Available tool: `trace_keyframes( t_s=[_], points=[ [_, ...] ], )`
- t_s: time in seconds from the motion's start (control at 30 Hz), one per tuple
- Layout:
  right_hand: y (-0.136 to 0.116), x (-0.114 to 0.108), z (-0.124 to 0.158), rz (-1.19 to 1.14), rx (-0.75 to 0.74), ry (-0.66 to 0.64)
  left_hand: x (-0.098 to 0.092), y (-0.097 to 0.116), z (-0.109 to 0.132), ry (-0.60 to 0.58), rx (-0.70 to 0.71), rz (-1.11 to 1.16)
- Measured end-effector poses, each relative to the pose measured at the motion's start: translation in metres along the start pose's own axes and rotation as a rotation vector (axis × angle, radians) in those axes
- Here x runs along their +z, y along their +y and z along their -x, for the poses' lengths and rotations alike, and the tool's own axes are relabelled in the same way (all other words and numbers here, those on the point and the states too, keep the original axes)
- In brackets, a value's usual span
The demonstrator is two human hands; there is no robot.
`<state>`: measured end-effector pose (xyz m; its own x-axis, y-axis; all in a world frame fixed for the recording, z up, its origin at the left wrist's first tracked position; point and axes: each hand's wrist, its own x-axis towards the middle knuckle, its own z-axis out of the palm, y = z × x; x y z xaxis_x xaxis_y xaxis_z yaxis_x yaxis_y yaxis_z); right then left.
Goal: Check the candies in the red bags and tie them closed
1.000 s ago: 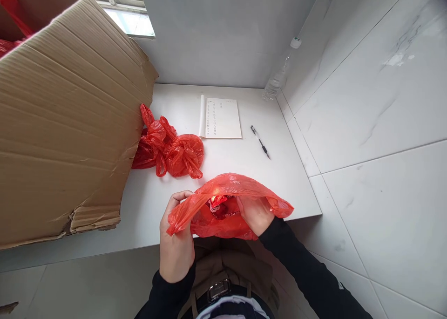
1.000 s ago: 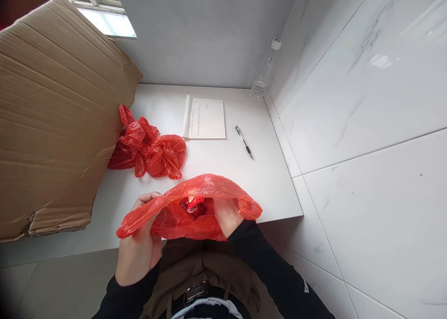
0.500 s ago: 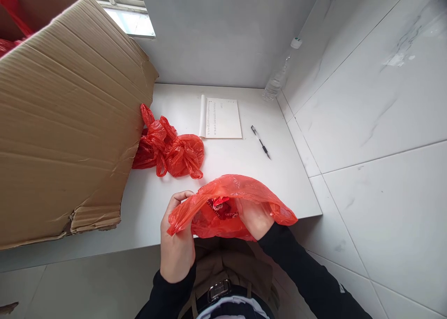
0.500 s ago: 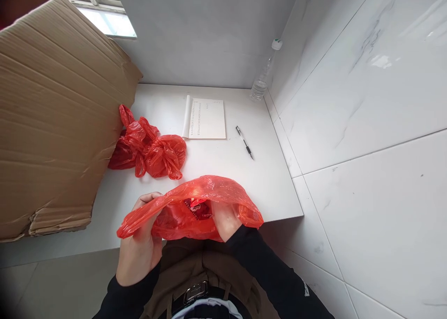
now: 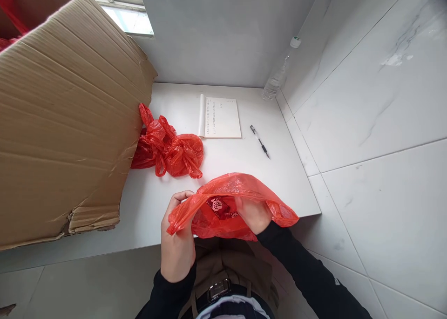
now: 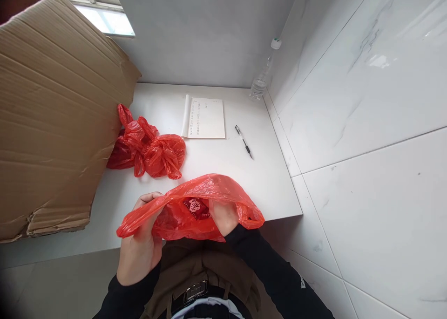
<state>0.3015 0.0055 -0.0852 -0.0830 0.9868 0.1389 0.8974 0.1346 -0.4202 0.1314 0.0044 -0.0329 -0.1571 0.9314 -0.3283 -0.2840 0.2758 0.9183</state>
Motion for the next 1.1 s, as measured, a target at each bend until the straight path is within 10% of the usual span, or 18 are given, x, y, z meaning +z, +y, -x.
trace_keyframes(
  t_s=[0.33,0.7,1.1],
  points=[
    [-0.032,-0.008,-0.002,0.019,0.083,-0.364,-0.002,-0.003,0.001,-0.017,0.015,-0.016],
    [-0.026,-0.021,0.002,-0.23,-0.011,-0.356,-0.003,-0.003,-0.001,-0.017,0.027,-0.023],
    [0.0,-0.032,0.017,0.013,-0.054,-0.362,-0.002,-0.005,0.001,-0.042,0.04,-0.015]
  ],
)
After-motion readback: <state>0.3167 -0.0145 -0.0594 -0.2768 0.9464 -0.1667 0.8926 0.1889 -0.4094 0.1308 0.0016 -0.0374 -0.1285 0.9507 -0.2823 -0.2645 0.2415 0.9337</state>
